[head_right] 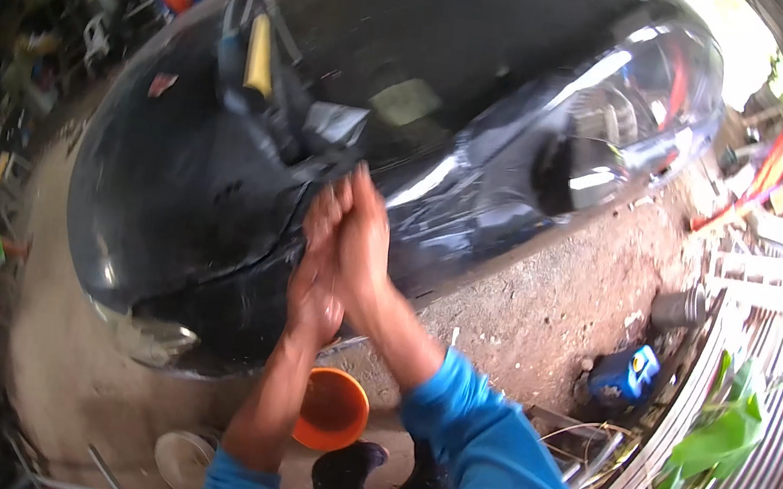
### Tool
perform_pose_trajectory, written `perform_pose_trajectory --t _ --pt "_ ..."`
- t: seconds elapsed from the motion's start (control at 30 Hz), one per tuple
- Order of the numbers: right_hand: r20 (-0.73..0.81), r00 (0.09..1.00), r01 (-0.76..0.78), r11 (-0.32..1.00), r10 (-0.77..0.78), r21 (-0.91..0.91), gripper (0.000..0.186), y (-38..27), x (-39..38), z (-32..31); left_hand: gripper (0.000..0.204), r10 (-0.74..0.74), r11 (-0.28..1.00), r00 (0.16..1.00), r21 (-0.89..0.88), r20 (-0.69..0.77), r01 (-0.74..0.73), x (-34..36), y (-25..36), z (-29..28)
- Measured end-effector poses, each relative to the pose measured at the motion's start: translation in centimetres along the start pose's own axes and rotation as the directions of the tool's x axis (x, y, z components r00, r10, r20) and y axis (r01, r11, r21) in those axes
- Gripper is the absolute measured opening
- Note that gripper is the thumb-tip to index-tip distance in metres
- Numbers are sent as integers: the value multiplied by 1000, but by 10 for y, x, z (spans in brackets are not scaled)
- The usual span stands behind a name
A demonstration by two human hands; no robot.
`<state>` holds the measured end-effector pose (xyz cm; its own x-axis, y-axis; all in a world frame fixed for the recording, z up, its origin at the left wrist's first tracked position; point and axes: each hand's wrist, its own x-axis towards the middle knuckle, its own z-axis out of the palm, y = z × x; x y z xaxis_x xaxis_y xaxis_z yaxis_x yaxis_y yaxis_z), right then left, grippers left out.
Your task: Sanding the body panels of a black car using wet sandpaper to prepare it for repair or painting.
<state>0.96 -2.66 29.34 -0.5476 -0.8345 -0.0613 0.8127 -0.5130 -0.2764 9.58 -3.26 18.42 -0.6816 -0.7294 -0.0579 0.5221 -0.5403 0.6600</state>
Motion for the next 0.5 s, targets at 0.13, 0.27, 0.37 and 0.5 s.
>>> perform_pose_trajectory --t 0.13,0.27,0.37,0.5 --pt "476 819 465 -117 -320 -878 34 -149 110 9 60 147 381 886 802 439 -460 126 -13 111" --pt "664 735 311 -800 -140 -512 45 -287 166 -62 70 -76 -464 586 492 807 -737 188 -55 151" --pt "688 723 290 -931 62 -221 57 -345 165 -85 69 -221 -572 523 325 823 -753 222 -54 170" --pt "707 684 159 -908 -183 -388 59 -417 229 -85 71 -268 -579 511 287 817 -763 245 -72 199"
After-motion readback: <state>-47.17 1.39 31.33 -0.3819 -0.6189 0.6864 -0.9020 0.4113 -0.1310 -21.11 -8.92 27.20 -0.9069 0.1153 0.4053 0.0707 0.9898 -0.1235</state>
